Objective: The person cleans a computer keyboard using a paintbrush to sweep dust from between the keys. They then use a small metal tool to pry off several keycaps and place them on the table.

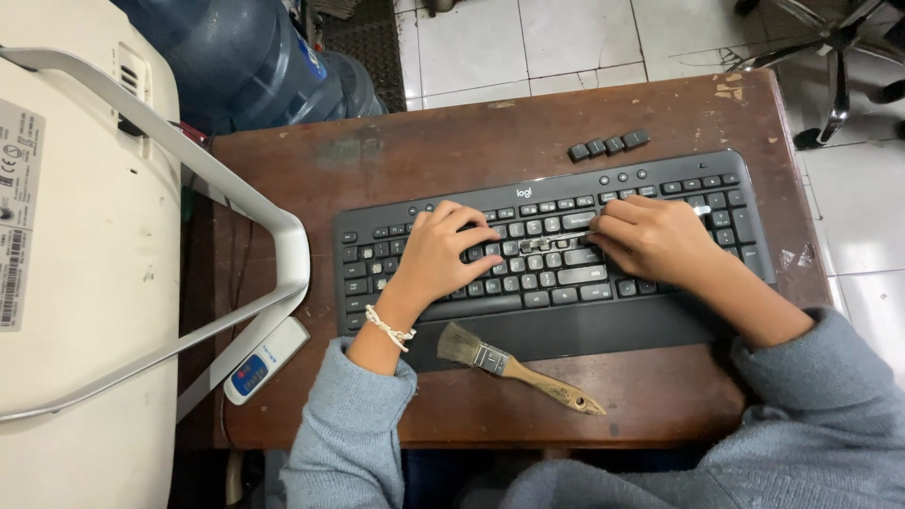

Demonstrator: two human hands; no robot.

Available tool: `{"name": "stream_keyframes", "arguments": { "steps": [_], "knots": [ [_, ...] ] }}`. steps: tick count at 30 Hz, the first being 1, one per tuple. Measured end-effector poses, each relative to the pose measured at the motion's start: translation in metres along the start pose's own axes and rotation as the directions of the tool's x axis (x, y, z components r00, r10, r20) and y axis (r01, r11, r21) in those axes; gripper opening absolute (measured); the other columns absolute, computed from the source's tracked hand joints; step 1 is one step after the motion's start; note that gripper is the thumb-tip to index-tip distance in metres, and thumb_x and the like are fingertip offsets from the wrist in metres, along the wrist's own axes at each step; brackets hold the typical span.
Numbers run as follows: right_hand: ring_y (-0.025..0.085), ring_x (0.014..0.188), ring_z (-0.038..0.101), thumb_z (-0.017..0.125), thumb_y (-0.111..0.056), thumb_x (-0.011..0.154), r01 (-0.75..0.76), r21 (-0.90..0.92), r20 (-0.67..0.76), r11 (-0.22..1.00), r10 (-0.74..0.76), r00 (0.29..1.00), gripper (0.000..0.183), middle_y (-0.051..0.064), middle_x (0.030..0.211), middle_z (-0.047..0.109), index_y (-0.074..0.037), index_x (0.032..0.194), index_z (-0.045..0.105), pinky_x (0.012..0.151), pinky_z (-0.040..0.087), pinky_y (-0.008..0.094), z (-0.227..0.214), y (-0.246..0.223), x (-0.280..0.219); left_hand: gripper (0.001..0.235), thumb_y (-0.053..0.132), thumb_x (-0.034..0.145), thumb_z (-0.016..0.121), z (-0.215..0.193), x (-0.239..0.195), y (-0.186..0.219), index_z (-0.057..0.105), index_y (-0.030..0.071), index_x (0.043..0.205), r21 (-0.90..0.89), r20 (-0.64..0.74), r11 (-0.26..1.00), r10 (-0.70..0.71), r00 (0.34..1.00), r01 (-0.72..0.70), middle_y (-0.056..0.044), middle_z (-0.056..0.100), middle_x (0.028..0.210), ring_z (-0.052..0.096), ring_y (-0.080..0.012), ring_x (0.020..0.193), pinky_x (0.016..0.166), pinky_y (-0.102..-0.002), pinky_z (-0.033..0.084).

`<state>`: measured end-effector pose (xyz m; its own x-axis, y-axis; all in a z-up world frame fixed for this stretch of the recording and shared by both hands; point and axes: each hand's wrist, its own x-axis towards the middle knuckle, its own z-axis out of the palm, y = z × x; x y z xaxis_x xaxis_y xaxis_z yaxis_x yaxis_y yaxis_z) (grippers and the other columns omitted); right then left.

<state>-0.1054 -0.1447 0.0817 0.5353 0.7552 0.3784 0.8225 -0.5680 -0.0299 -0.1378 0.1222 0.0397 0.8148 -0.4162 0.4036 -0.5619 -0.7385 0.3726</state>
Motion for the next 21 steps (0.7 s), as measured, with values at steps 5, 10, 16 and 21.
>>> {"name": "stream_keyframes", "arguments": {
  "steps": [5,10,16,21],
  "knots": [
    [0.016,0.057,0.053,0.059,-0.013,0.073,0.055,-0.051,-0.069,0.997,-0.059,0.996,0.010,-0.002,0.060,0.050,-0.014,0.065,0.053,0.047,0.043,0.023,0.015,0.000,-0.004,0.022,0.037,0.070,0.064,0.010,-0.002,0.000,0.060,0.025,0.089,0.031,-0.037,0.999,0.013,0.999,-0.012,0.009,0.051,0.088,0.046,-0.0130,0.090,0.072,-0.030,0.035],
    [0.015,0.056,0.054,0.059,-0.012,0.072,0.069,-0.055,-0.075,0.996,-0.073,0.994,0.009,-0.003,0.060,0.049,-0.014,0.065,0.053,0.045,0.043,0.023,0.020,-0.001,-0.004,0.019,0.033,0.074,0.062,0.018,-0.002,0.010,0.062,0.023,0.090,0.017,-0.049,1.000,0.023,0.999,-0.022,0.009,0.051,0.090,0.046,-0.0117,0.089,0.072,-0.030,0.034],
    [0.014,0.049,0.055,0.054,-0.017,0.079,0.126,-0.187,-0.041,0.974,-0.136,0.990,0.005,-0.003,0.060,0.049,-0.016,0.074,0.054,0.042,0.044,0.024,0.020,-0.006,-0.003,0.018,0.031,0.072,0.064,0.021,-0.002,0.014,0.063,0.022,0.088,0.035,-0.038,0.999,-0.032,0.999,0.034,0.010,0.051,0.089,0.045,-0.0114,0.088,0.071,-0.031,0.035],
    [0.022,0.047,0.058,0.050,-0.025,0.082,0.045,-0.129,0.058,0.991,-0.038,0.998,0.013,-0.003,0.058,0.054,-0.018,0.072,0.053,0.041,0.046,0.033,0.029,0.001,-0.006,0.015,0.030,0.077,0.060,0.020,0.000,0.017,0.063,0.020,0.088,0.025,-0.048,0.999,-0.028,0.998,0.029,0.008,0.050,0.088,0.045,-0.0120,0.086,0.069,-0.030,0.035]
  ]
}}
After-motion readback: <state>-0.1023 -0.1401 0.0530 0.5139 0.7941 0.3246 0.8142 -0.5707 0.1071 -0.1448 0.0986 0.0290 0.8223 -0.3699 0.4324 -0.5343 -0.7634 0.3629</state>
